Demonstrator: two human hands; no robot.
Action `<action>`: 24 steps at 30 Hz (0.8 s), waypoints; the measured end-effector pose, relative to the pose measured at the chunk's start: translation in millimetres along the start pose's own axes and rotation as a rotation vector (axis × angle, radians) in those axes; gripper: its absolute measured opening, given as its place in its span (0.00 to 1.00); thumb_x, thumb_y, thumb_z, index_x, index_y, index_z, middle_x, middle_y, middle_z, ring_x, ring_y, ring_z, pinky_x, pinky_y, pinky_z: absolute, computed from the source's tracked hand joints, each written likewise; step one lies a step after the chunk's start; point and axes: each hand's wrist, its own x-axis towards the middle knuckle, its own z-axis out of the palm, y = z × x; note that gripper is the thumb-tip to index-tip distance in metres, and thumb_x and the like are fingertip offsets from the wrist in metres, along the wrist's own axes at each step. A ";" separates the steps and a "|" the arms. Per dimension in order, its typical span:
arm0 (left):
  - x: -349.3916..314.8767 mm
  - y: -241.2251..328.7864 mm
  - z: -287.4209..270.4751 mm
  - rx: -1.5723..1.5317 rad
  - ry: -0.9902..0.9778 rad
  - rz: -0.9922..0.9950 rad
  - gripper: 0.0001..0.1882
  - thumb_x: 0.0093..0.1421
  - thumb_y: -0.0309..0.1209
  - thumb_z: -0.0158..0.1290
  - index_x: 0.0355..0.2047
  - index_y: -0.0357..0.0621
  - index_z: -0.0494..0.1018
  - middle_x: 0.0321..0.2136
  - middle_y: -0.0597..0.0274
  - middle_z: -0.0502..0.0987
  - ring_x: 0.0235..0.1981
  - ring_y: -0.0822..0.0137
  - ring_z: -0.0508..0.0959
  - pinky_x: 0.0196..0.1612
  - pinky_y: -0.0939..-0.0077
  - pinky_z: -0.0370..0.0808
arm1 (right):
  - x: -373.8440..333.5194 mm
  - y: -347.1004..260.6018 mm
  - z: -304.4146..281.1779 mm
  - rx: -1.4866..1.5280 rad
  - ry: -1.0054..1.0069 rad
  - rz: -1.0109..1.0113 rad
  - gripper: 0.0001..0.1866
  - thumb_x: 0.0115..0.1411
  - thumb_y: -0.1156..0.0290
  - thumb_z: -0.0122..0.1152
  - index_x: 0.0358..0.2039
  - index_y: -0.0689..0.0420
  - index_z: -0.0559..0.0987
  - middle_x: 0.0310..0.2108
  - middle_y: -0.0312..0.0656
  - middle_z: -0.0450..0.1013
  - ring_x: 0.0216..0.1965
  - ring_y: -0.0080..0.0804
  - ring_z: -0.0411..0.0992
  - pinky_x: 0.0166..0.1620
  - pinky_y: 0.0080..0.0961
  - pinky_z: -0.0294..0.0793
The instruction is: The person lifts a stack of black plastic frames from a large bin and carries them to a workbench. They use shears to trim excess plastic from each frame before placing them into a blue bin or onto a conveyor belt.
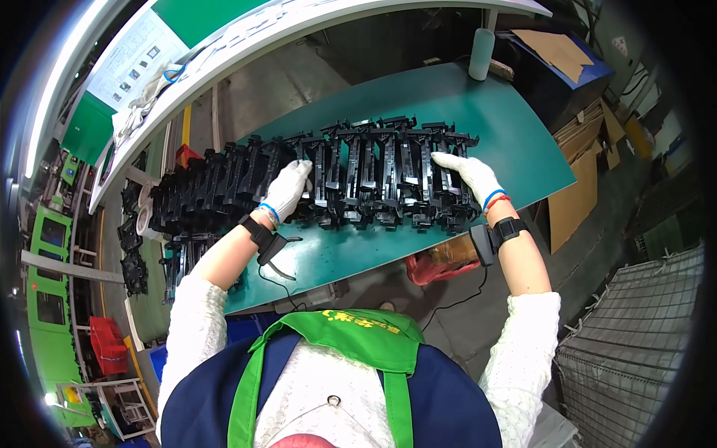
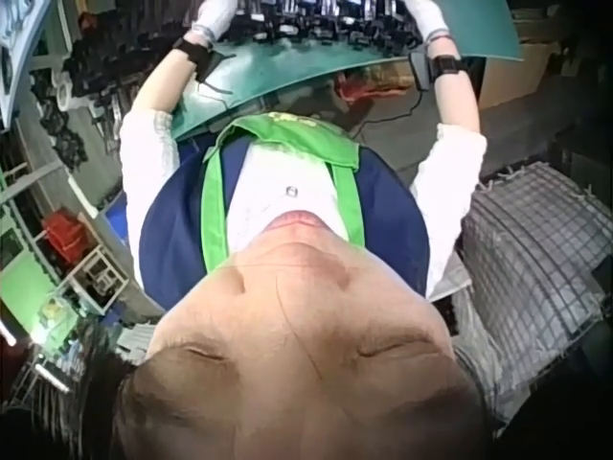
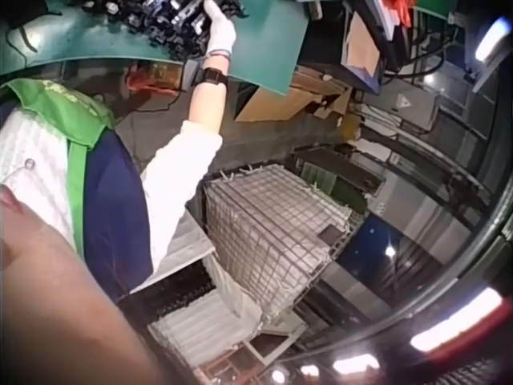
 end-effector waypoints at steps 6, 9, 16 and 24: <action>23.8 -15.4 30.0 -0.297 0.186 0.082 0.26 0.68 0.51 0.55 0.49 0.39 0.78 0.33 0.61 0.84 0.40 0.63 0.83 0.53 0.64 0.79 | 5.4 4.2 -6.0 -0.038 0.083 0.024 0.30 0.58 0.48 0.75 0.49 0.62 0.86 0.43 0.41 0.85 0.41 0.30 0.82 0.49 0.28 0.80; 19.5 -8.8 19.2 -0.657 -0.200 -0.058 0.21 0.63 0.50 0.60 0.42 0.43 0.80 0.35 0.64 0.84 0.39 0.64 0.83 0.49 0.63 0.78 | -19.1 -14.8 -0.2 0.262 -0.056 0.058 0.28 0.60 0.52 0.75 0.53 0.61 0.84 0.48 0.43 0.82 0.45 0.29 0.80 0.50 0.29 0.80; 34.5 -0.6 6.2 -0.692 -0.412 -0.152 0.13 0.55 0.44 0.66 0.33 0.52 0.82 0.33 0.69 0.78 0.38 0.71 0.76 0.42 0.66 0.73 | -12.9 -10.0 -4.1 0.299 -0.141 0.056 0.23 0.61 0.57 0.74 0.52 0.59 0.85 0.46 0.41 0.83 0.43 0.28 0.80 0.49 0.30 0.81; 51.5 8.0 -5.4 -0.607 -0.364 -0.185 0.09 0.54 0.41 0.65 0.32 0.55 0.82 0.29 0.72 0.71 0.33 0.73 0.69 0.37 0.71 0.68 | -9.6 -13.0 -1.4 0.313 -0.090 0.072 0.18 0.62 0.60 0.74 0.47 0.57 0.87 0.42 0.39 0.84 0.39 0.28 0.81 0.45 0.27 0.83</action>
